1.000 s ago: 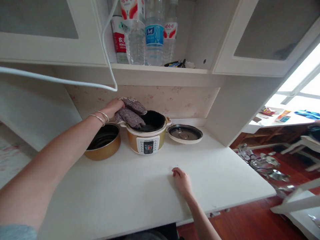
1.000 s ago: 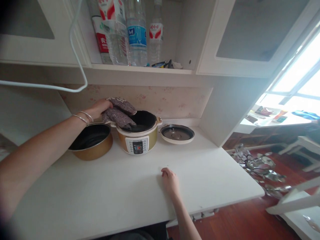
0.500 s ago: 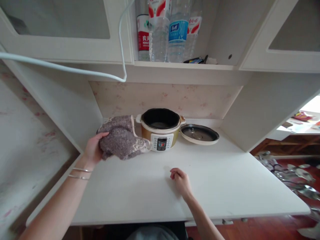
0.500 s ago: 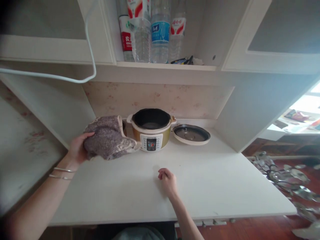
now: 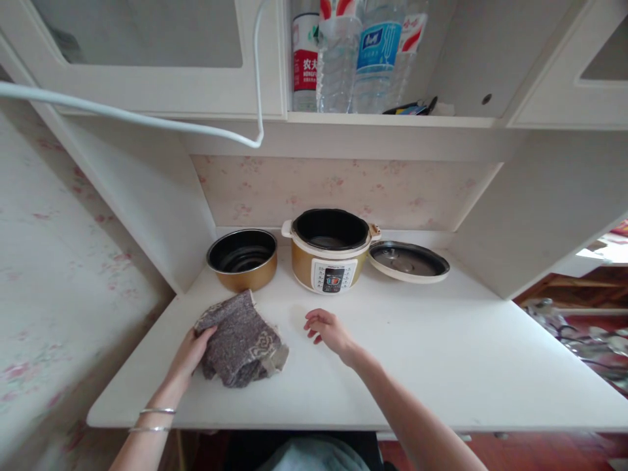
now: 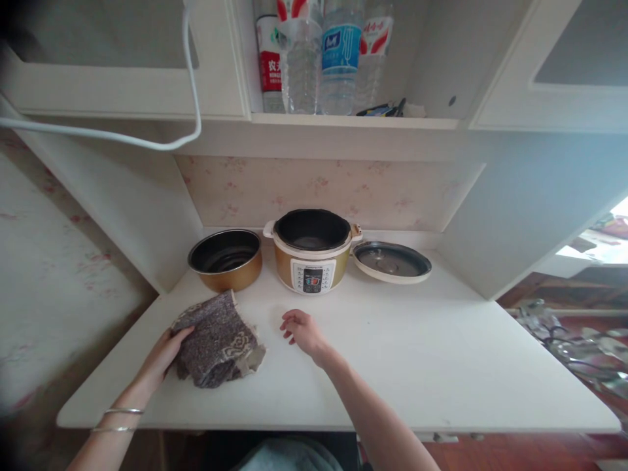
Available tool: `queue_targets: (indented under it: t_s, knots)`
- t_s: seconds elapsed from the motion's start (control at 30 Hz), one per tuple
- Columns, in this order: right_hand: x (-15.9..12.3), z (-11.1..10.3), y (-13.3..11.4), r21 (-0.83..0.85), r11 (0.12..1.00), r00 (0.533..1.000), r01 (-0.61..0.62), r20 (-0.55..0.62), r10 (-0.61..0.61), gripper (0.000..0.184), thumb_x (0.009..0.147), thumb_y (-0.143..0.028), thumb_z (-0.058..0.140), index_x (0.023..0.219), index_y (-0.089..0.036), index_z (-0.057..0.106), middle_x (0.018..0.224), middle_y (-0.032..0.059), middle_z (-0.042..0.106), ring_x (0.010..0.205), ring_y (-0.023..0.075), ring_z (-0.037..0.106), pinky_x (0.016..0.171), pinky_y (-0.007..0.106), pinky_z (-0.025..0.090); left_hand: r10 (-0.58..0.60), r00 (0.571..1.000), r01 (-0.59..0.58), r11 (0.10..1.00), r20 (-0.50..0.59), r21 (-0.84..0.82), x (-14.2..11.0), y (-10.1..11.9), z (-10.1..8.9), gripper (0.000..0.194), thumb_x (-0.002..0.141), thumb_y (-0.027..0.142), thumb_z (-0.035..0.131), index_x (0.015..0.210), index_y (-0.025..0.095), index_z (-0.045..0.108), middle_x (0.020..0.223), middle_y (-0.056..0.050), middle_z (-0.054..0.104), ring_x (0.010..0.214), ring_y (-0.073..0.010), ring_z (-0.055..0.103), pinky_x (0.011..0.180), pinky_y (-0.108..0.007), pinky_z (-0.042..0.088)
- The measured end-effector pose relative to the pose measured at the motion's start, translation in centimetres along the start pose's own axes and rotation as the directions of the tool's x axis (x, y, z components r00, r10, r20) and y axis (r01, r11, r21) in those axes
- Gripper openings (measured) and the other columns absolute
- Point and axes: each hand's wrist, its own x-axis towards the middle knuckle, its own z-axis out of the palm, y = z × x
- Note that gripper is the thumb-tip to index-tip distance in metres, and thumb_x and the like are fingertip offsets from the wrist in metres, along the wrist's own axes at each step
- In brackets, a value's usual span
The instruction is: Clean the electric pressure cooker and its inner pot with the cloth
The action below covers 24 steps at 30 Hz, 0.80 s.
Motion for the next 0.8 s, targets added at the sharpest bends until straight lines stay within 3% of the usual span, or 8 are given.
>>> queue_targets:
  t_s: [0.03, 0.1, 0.17, 0.23, 0.3, 0.43, 0.63, 0.8]
  knots:
    - [0.7, 0.6, -0.9, 0.007, 1.000, 0.999, -0.025, 0.032, 0.025, 0.026, 0.070, -0.023, 0.051, 0.095, -0.017, 0.055, 0.083, 0.0029, 0.065, 0.065, 0.0117, 0.059, 0.054, 0.022, 0.046, 0.130, 0.986, -0.116, 0.984, -0.102, 0.136, 0.1, -0.3, -0.1, 0.054, 0.072, 0.042, 0.060, 0.118, 0.015, 0.055, 0.120, -0.013, 0.060, 0.120, -0.0298, 0.050, 0.100, -0.042, 0.041]
    - [2.2, 1.7, -2.6, 0.007, 0.997, 0.993, -0.079, 0.091, 0.078, 0.025, 0.074, -0.024, 0.053, 0.098, -0.018, 0.052, 0.082, 0.0026, 0.065, 0.063, 0.0116, 0.059, 0.053, 0.022, 0.047, 0.448, 0.857, -0.326, 0.853, -0.253, 0.407, -0.2, -0.9, 0.1, 0.066, 0.075, 0.045, 0.056, 0.128, 0.006, 0.048, 0.127, -0.021, 0.051, 0.126, -0.0349, 0.042, 0.104, -0.050, 0.033]
    - [4.0, 2.7, -4.0, -0.012, 0.993, 0.984, -0.117, 0.133, 0.117, 0.026, 0.078, -0.027, 0.054, 0.102, -0.019, 0.048, 0.080, 0.0022, 0.065, 0.059, 0.0117, 0.059, 0.051, 0.022, 0.047, 0.651, 0.711, -0.436, 0.705, -0.265, 0.560, -1.0, -1.5, 0.9, 0.065, 0.081, 0.044, 0.050, 0.134, 0.007, 0.042, 0.133, -0.021, 0.046, 0.128, -0.0335, 0.038, 0.106, -0.050, 0.031]
    - [6.2, 3.7, -5.1, -0.049, 0.988, 0.978, -0.146, 0.141, 0.151, 0.029, 0.083, -0.032, 0.053, 0.108, -0.021, 0.044, 0.079, 0.0018, 0.065, 0.056, 0.0119, 0.059, 0.049, 0.023, 0.048, 0.759, 0.625, -0.537, 0.590, -0.185, 0.603, -2.2, -1.9, 2.0, 0.057, 0.087, 0.041, 0.044, 0.136, 0.012, 0.041, 0.136, -0.017, 0.045, 0.129, -0.0290, 0.039, 0.107, -0.046, 0.031]
    - [8.5, 4.7, -6.1, -0.083, 0.982, 0.977, -0.167, 0.121, 0.176, 0.033, 0.087, -0.038, 0.050, 0.113, -0.021, 0.041, 0.078, 0.0015, 0.064, 0.054, 0.0122, 0.060, 0.049, 0.024, 0.049, 0.790, 0.609, -0.597, 0.511, -0.065, 0.618, -3.2, -2.5, 3.2, 0.052, 0.091, 0.038, 0.039, 0.138, 0.017, 0.041, 0.138, -0.012, 0.046, 0.129, -0.0252, 0.040, 0.108, -0.043, 0.031]
    - [13.1, 6.8, -8.3, -0.117, 0.971, 0.974, -0.207, 0.075, 0.216, 0.037, 0.091, -0.047, 0.042, 0.116, -0.020, 0.041, 0.074, 0.0016, 0.063, 0.050, 0.0128, 0.060, 0.048, 0.025, 0.050, 0.741, 0.645, -0.629, 0.372, 0.190, 0.682, -4.2, -3.9, 4.6, 0.045, 0.093, 0.037, 0.036, 0.136, 0.025, 0.046, 0.136, -0.004, 0.052, 0.127, -0.0235, 0.044, 0.111, -0.047, 0.022]
    - [18.5, 9.5, -10.3, -0.168, 0.953, 0.967, -0.253, -0.032, 0.252, 0.038, 0.091, -0.048, 0.039, 0.103, -0.013, 0.051, 0.057, 0.0014, 0.059, 0.041, 0.0149, 0.057, 0.040, 0.026, 0.049, 0.761, 0.616, -0.615, 0.306, 0.201, 0.727, -3.7, -4.7, 4.5, 0.044, 0.093, 0.038, 0.038, 0.134, 0.025, 0.049, 0.135, -0.004, 0.053, 0.125, -0.0242, 0.046, 0.110, -0.047, 0.020]
    - [20.1, 10.3, -10.3, -0.206, 0.932, 0.955, -0.298, -0.061, 0.292, 0.035, 0.092, -0.035, 0.036, 0.092, -0.007, 0.057, 0.049, 0.0059, 0.058, 0.041, 0.0191, 0.059, 0.040, 0.029, 0.052, 0.780, 0.592, -0.634, 0.294, 0.204, 0.715, -3.4, -4.6, 4.3, 0.043, 0.092, 0.038, 0.040, 0.131, 0.026, 0.052, 0.133, -0.004, 0.054, 0.123, -0.0237, 0.048, 0.110, -0.046, 0.021]
